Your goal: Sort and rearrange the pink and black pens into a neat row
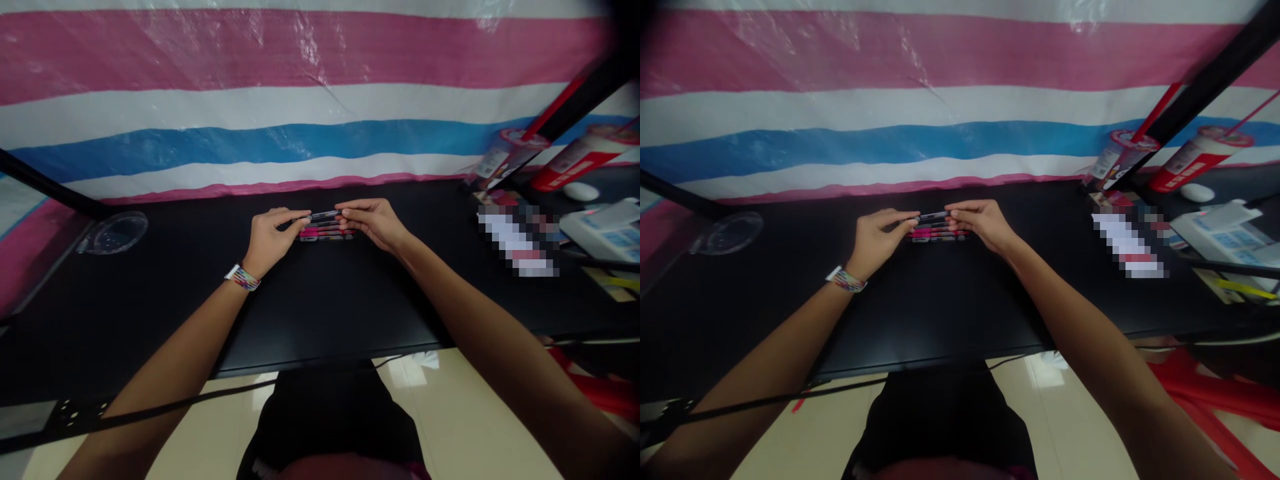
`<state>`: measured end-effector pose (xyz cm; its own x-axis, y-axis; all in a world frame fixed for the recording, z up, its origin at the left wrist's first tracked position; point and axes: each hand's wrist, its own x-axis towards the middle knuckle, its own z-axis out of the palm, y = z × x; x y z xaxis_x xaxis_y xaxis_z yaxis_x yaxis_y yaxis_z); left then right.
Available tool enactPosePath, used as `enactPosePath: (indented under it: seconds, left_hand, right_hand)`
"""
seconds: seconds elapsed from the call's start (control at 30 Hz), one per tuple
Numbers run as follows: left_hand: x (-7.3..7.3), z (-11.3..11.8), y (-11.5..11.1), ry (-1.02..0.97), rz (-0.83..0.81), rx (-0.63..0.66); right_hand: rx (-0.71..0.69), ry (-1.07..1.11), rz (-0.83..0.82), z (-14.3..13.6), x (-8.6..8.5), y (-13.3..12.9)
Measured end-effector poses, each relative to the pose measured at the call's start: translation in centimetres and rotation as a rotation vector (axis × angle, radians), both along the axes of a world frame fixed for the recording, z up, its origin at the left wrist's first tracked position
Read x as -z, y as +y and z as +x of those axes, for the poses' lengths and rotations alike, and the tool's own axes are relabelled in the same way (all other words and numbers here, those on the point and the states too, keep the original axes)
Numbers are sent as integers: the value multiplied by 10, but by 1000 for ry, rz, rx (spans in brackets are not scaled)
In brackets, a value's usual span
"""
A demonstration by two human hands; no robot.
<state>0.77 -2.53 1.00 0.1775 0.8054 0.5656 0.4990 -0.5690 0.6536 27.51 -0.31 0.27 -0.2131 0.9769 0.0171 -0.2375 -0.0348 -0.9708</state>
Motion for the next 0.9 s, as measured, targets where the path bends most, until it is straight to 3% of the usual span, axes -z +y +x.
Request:
enactPosePath:
  seconds: [0.23,0.37,0.9]
  left_hand:
    - [6,-2,5,-164,-150,-20]
    - [7,-6,12,-206,-92,23]
    - [10,-8,19,-227,-171,53]
  right_hand:
    - [-22,-10,54,-4,-1,-2]
    - [16,-10,55,-3,1,0]
    - [54,-35,53,3,3,7]
